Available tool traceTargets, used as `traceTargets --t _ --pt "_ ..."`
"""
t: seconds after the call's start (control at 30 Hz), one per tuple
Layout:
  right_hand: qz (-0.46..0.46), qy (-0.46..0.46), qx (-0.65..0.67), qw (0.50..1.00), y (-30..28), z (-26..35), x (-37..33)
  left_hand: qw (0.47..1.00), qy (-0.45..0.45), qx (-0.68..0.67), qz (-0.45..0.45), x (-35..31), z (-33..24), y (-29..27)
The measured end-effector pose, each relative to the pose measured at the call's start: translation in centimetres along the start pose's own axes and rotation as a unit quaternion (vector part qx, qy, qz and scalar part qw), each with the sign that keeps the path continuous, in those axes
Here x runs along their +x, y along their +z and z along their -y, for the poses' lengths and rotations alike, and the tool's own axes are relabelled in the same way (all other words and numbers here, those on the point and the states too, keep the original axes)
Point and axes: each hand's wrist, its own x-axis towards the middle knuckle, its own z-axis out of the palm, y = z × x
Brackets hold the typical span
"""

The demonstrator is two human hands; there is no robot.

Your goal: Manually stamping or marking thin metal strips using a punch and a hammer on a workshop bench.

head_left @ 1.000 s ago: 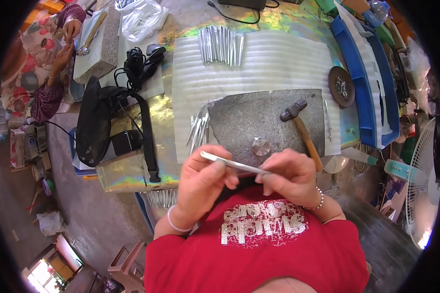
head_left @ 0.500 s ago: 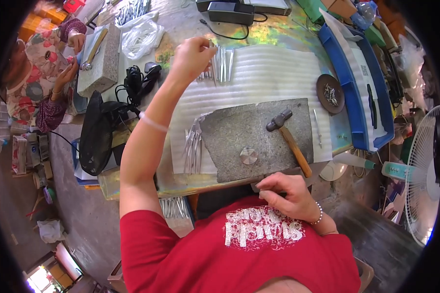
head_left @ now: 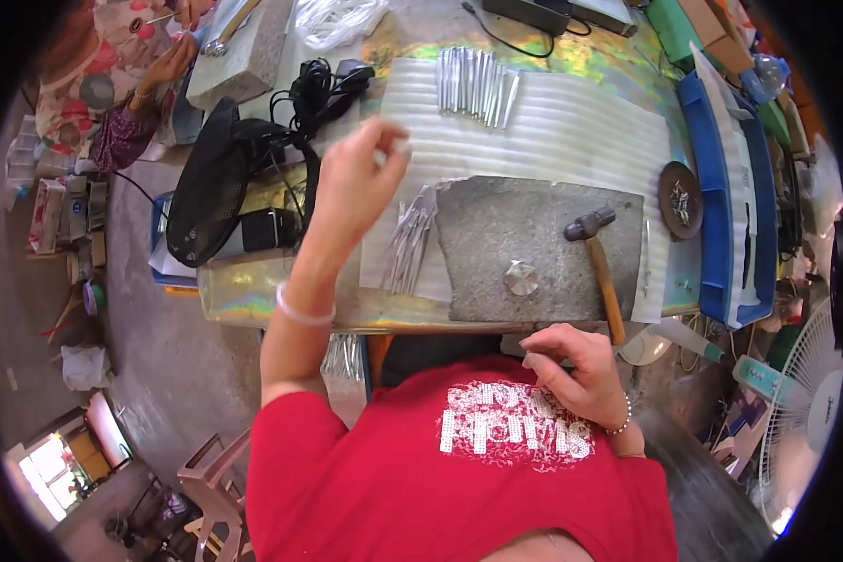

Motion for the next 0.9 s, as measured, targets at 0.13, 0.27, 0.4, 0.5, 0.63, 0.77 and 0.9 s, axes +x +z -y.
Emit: traceTargets --t 0.13,0.27,0.4,0.5,0.63,0.77,0.9 --pt "0.036 -0.071 -0.027 0.996 1.2 0.4 1.6 0.997 -0.055 0.039 0.03 -7.6 1.0 0.1" --pt "0.021 -0.109 -0.073 0.991 2.1 1.5 2.0 0.99 -0.02 0.139 0.024 -9.1 2.1 0.9" --pt "-0.062 -0.102 -0.112 0.987 2.1 1.8 1.4 0.993 -0.012 0.11 0.045 -8.8 2.6 0.3" --pt "-0.185 -0.136 -0.25 0.941 0.8 1.1 0.8 0.996 -0.059 -0.03 0.059 -8.7 2.2 -1.5" --pt "-0.266 -0.065 -0.394 0.877 -1.5 -1.6 1.5 0.878 -0.202 -0.432 0.033 -10.7 0.2 -4.8" --pt "-0.242 -0.051 -0.484 0.839 -2.3 -2.8 2.0 0.807 -0.152 -0.569 0.034 -13.1 -1.1 -4.5" --pt "-0.247 0.007 -0.498 0.831 -2.8 -2.7 1.8 0.794 -0.132 -0.589 0.073 -13.5 -3.5 -1.9"
